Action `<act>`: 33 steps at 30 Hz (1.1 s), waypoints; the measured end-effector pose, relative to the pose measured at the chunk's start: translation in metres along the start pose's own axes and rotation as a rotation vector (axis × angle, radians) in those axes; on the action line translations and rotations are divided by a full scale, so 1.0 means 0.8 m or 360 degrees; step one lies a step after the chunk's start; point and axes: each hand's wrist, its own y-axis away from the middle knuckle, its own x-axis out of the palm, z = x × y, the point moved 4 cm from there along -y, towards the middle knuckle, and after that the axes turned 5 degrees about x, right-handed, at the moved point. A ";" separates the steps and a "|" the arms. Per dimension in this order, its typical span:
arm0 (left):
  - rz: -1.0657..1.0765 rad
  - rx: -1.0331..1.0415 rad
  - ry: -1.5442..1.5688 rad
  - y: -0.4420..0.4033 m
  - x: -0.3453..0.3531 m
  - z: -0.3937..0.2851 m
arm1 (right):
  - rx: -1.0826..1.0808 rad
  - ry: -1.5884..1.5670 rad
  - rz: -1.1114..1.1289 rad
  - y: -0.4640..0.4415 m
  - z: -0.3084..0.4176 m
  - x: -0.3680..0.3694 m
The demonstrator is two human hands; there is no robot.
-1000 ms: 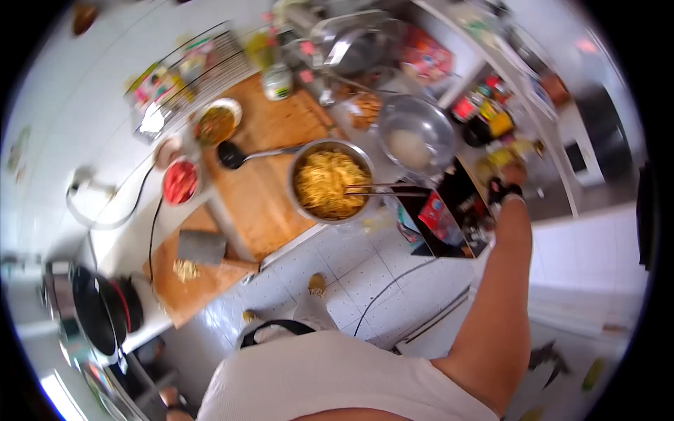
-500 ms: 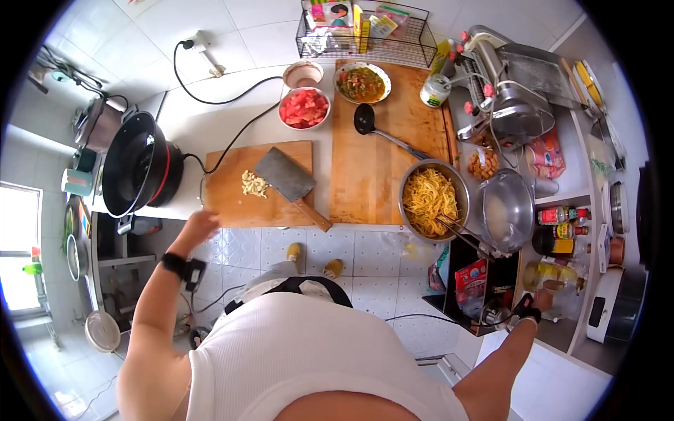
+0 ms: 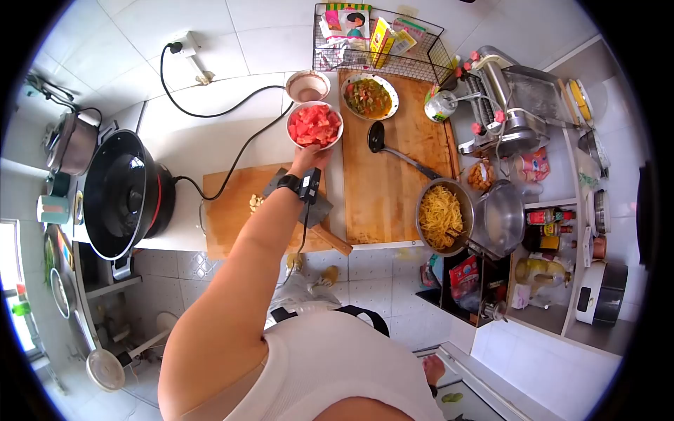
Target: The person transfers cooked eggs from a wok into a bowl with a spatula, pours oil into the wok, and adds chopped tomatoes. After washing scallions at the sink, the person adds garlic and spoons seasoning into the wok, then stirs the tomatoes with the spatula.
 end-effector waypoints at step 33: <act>-0.0144 0.0636 0.0090 0.655 -0.146 -0.185 | -0.1435 -0.1278 0.0564 -0.186 0.614 -0.157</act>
